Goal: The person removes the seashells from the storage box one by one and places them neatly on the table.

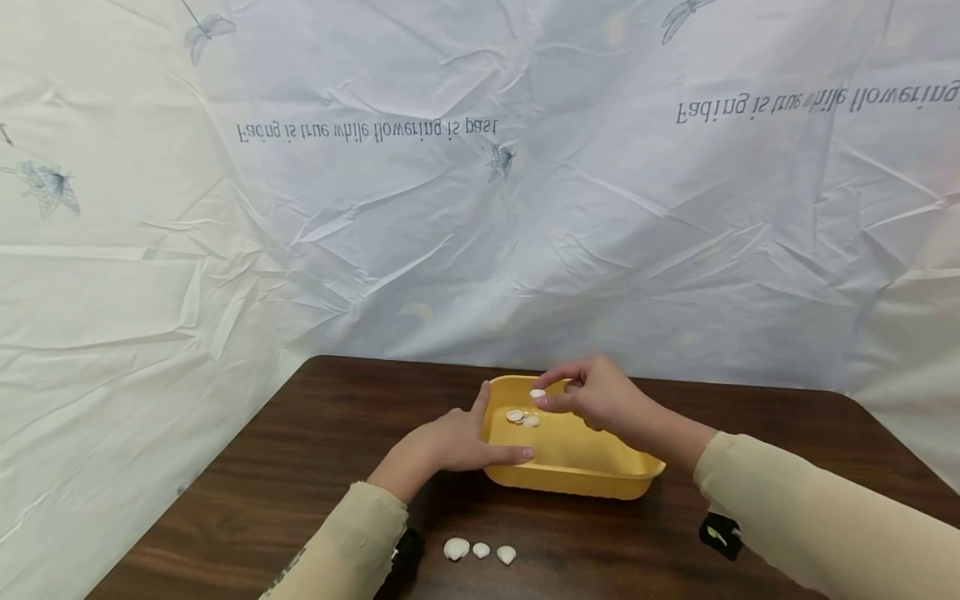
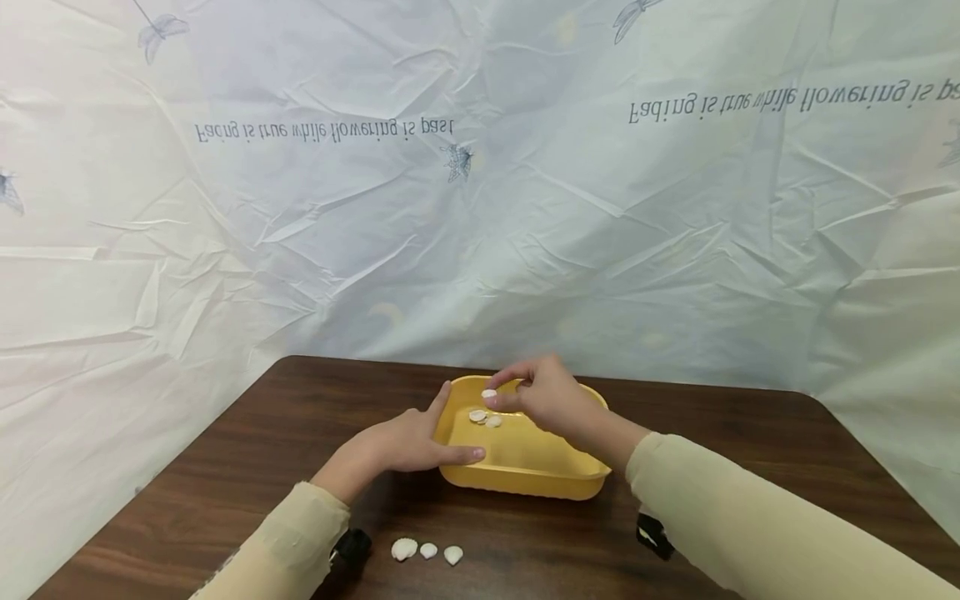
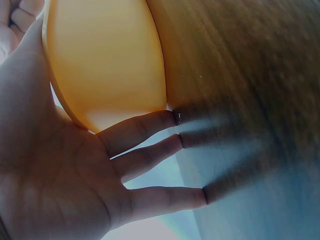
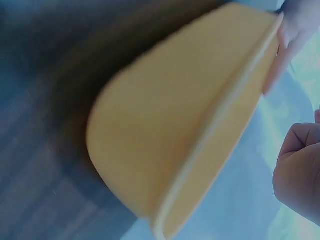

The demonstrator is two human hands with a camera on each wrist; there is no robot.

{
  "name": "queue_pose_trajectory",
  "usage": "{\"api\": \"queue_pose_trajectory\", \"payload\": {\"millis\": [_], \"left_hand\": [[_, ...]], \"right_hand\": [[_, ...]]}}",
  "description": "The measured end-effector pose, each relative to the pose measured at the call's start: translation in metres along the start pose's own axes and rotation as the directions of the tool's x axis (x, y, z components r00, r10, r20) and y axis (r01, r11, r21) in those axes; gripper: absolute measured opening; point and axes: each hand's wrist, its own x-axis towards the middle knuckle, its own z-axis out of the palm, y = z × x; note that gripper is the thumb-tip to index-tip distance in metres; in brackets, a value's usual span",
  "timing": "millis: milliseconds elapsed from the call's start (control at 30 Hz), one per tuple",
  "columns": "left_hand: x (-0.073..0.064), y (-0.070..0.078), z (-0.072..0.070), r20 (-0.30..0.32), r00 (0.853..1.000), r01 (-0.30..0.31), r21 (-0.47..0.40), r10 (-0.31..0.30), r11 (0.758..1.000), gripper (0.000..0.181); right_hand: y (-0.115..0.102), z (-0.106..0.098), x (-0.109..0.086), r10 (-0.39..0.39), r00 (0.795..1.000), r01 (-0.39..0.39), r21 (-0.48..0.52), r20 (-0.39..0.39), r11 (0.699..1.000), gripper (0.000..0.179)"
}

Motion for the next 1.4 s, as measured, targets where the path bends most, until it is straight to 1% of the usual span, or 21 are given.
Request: {"api": "queue_pose_trajectory", "payload": {"millis": [100,233,300,400,433,500,533,633,667,767,933,1067,1267,1400], "left_hand": [[0.0,-0.001,0.0,0.001,1.0,0.0,0.001,0.0,1.0,0.138],[-0.001,-0.001,-0.001,-0.005,1.0,-0.005,0.008,0.005,1.0,0.136],[0.0,-0.001,-0.001,-0.014,1.0,-0.011,0.021,0.012,1.0,0.133],[0.0,-0.001,-0.001,-0.029,0.999,-0.026,0.035,0.027,0.999,0.133],[0.0,-0.001,-0.001,-0.032,0.999,-0.027,0.031,0.028,0.999,0.134],[0.0,-0.001,-0.001,-0.032,0.999,-0.026,0.017,0.026,1.0,0.136],[0.0,-0.001,-0.001,-0.031,0.999,-0.022,0.014,0.023,1.0,0.137],[-0.001,0.0,-0.001,-0.025,1.0,-0.005,0.005,0.005,1.0,0.138],[-0.001,0.0,-0.001,-0.021,1.0,0.001,0.006,-0.001,1.0,0.137],[-0.002,0.0,-0.002,-0.011,1.0,0.01,0.011,-0.01,1.0,0.136],[-0.002,0.001,-0.002,-0.007,1.0,0.007,0.011,-0.007,1.0,0.136],[-0.002,0.003,-0.002,-0.008,1.0,0.006,0.002,-0.006,1.0,0.136],[-0.004,0.003,-0.002,-0.015,0.999,0.029,0.003,-0.029,1.0,0.136],[-0.003,0.003,-0.002,-0.007,1.0,0.017,-0.005,-0.017,1.0,0.136]], "right_hand": [[0.002,0.009,-0.011,0.025,1.0,-0.025,0.045,0.007,0.999,0.034],[0.007,0.028,-0.026,0.035,0.999,-0.039,0.108,0.036,0.993,0.031],[0.01,0.038,-0.034,0.012,0.998,-0.02,0.129,0.061,0.991,0.027],[0.017,0.055,-0.045,-0.029,0.995,0.016,0.134,0.097,0.991,0.022],[0.02,0.06,-0.049,-0.044,0.992,0.028,0.135,0.115,0.99,0.021],[0.027,0.07,-0.055,-0.049,0.988,0.029,0.139,0.147,0.99,0.019],[0.031,0.074,-0.058,-0.042,0.986,0.02,0.134,0.16,0.991,0.018],[0.044,0.083,-0.065,0.012,0.98,-0.037,0.122,0.2,0.992,0.016],[0.049,0.085,-0.067,0.028,0.978,-0.052,0.114,0.207,0.992,0.016],[0.061,0.088,-0.07,0.05,0.977,-0.066,0.072,0.206,0.995,0.014],[0.072,0.088,-0.071,0.036,0.981,-0.043,0.032,0.188,0.999,0.014],[0.075,0.089,-0.072,0.03,0.982,-0.036,0.029,0.187,0.999,0.016],[0.075,0.093,-0.072,0.008,0.983,-0.014,0.031,0.183,0.999,0.018],[0.075,0.092,-0.072,0.019,0.984,-0.026,0.033,0.179,0.999,0.02]]}}
